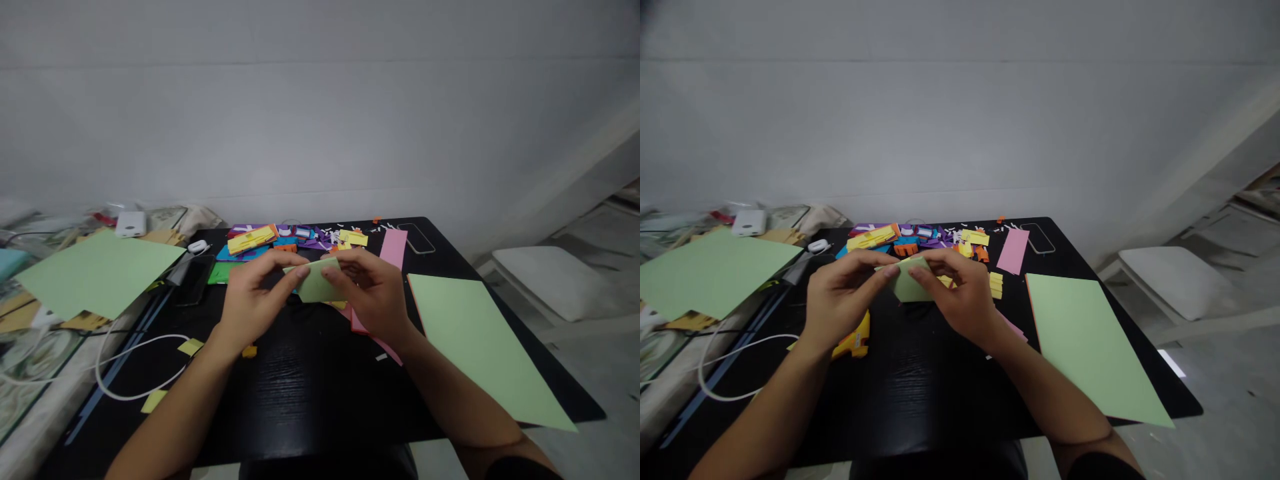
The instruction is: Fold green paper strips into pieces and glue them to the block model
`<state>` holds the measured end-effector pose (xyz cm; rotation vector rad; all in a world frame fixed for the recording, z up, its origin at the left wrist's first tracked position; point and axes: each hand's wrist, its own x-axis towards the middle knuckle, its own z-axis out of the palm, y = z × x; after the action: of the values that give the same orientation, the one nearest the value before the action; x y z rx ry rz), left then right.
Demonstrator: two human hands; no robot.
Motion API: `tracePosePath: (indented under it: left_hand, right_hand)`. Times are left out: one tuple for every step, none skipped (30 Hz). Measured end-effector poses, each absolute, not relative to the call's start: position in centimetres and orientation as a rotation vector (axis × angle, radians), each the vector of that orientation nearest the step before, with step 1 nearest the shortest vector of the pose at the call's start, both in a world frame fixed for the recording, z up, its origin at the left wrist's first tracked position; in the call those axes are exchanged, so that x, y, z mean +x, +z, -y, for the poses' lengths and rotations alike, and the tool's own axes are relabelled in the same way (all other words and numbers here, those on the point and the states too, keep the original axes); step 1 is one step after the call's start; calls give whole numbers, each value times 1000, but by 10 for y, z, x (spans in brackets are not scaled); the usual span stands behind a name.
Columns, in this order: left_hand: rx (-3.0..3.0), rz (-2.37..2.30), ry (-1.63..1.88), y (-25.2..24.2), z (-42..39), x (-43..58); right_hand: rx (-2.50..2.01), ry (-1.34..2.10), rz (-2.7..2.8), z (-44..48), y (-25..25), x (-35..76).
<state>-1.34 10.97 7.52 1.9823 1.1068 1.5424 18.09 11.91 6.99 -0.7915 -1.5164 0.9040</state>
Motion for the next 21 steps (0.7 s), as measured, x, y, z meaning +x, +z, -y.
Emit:
tracePosePath:
  left_hand:
    - [1994,-1120,1529,76,-110,-13]
    - [2006,-1129,1516,77,-110,-13]
    - [2018,-1133,1500,77,-110,-13]
    - [2029,-1135,1481,78,-110,-14]
    - [2043,-1136,1453,79,-111,-14]
    - [2059,-1138,1415,80,-112,-15]
    - [2071,-1142,1372,80,-113,-15]
    - [2074,-1148,1326,79,-114,-16]
    - [2065,-1155,1274,77,-115,-16]
    - [2043,-1163,1223,73,-116,-15]
    - [2010,-1171,1168,66,-117,-15]
    - [1970,-1181,1109,57,-118,-14]
    - [1940,-1201,1059,46,-119,-13]
    - [1937,-1216,1000,33,-119,-11]
    - [1942,-1239,954,19,-118,-10]
    - [1935,-1274,926,5,-117,-8]
    - [1938,-1294,903,-9,-115,-7]
    - [1941,-1305,900,-21,-113,-5]
    - [1940,-1309,896,-31,-110,-3]
    - [1941,-1305,890,-39,-107,-1]
    - [1945,-1292,886,-46,-104,1]
  right_hand:
    - [-798,900,1512,-119,70,181]
    - [-807,893,1505,-119,71,180]
    - [-815,886,1497,-120,71,180]
    - [-821,882,1490,-120,71,180]
    - [-826,883,1486,-121,72,180]
    - [-830,890,1481,-123,71,180]
    - [-837,908,1477,-125,70,180]
    - [-845,936,1472,-127,68,181]
    - [-858,968,1466,-129,64,182]
    - [-874,1011,1464,-131,58,183]
    - [-894,1056,1465,-133,50,185]
    - [-922,1092,1467,-134,40,188]
    - [-952,1139,1484,-135,29,190]
    - [-970,1188,1499,-136,17,193]
    - [-997,1225,1527,-135,4,195]
    - [-1033,1256,1570,-134,-8,198]
    - [-1065,1286,1600,-132,-19,200]
    - [-1091,1333,1627,-130,-28,202]
    - [-1104,1398,1666,-128,-37,204]
    - [-1112,1454,1685,-125,-44,206]
    - [-1121,1502,1693,-123,-49,208]
